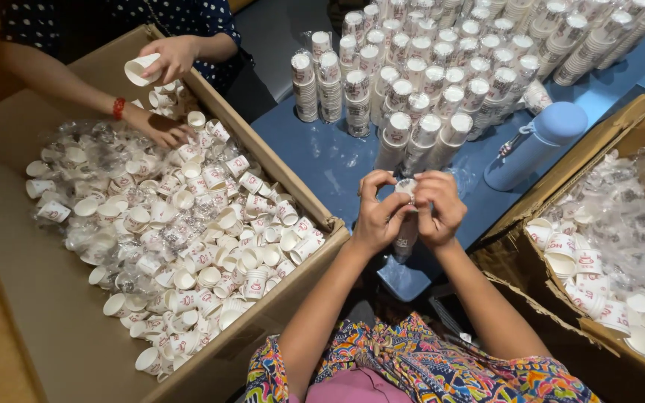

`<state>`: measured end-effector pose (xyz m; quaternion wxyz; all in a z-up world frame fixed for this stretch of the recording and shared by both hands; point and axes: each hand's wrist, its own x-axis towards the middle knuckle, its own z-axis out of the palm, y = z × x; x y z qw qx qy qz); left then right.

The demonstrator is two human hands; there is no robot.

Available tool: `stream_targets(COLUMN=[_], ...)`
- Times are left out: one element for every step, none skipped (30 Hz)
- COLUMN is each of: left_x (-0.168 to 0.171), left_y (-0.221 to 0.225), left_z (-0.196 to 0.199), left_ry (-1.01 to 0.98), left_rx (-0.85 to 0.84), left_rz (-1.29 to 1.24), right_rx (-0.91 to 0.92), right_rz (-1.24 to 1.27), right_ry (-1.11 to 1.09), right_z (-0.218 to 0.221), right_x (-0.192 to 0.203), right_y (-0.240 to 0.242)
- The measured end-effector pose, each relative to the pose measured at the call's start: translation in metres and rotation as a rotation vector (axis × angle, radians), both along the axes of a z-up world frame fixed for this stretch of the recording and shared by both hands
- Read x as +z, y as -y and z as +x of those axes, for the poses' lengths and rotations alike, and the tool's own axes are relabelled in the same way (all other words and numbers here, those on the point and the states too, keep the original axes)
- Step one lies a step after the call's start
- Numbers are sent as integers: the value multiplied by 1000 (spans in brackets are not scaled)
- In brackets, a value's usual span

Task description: Packing stacks of paper cups into cardboard boxes.

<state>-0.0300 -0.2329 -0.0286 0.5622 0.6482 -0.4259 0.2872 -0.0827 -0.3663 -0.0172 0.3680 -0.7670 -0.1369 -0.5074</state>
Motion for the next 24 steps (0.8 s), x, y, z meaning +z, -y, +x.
stream_targets(left_x=[-5, -10, -15, -18, -23, -29, -33, -37, -39, -41, -44, -47, -51, -55, -58, -67, -76, -84, -86, -87, -89, -97, -104, -110], left_y=[-2, -3, -4, -4, -5, -7, -6, -5, -1, -1, -4, -7, -6, -6, -5, -2, 2, 5, 9, 13, 16, 20, 25, 31], left_z=[0, 0, 0, 4, 1, -1, -3, -5, -6, -6, -8, -10, -14, -18, -21, -22, -23, -25, -25, -24, -25, -27, -22, -18], left_ry=[9, 19, 29, 40, -24, -88, -92, -230, -364, -363, -370, -377, -382, -417, -449, -450, -476, -501, -500, -520, -543, -546, -714, -880], left_rx=[4, -26, -54, -49, -116, -183, -188, -288, -389, -395, -403, -410, -410, -433, -459, -461, -417, -373, -371, -342, -311, -307, -390, -473], left_rz=[-2, 37, 76, 73, 117, 162, 160, 109, 50, 43, 107, 171, 172, 150, 129, 131, 95, 60, 60, 17, -23, -21, -183, -348], right_rx=[4, -19, -42, -37, -25, -13, -17, -26, -35, -40, -41, -42, -40, -29, -20, -22, -20, -17, -16, 6, 31, 34, 7, -19], right_rz=[-2, -84, -167, -170, -222, -274, -276, -294, -319, -328, -366, -404, -403, -423, -444, -443, -435, -427, -427, -324, -217, -214, -57, 101], right_ry=[9, 48, 88, 99, 131, 164, 159, 154, 154, 153, 151, 149, 145, 141, 141, 139, 120, 102, 102, 23, -60, -63, -45, -26], right_z=[-2, -5, -7, -4, -7, -9, -11, -14, -14, -15, -16, -17, -17, -16, -15, -14, -14, -14, -11, -9, -7, -13, -13, -13], right_x=[0, 0, 0, 3, 4, 4, 2, 0, 2, 5, 5, 5, 4, 3, 2, 2, 1, 1, -1, -2, -4, -4, -3, -1], right_y=[2, 3, 5, 9, 9, 10, 10, 9, 11, 12, 11, 9, 9, 9, 8, 8, 8, 7, 10, 12, 13, 12, 11, 11])
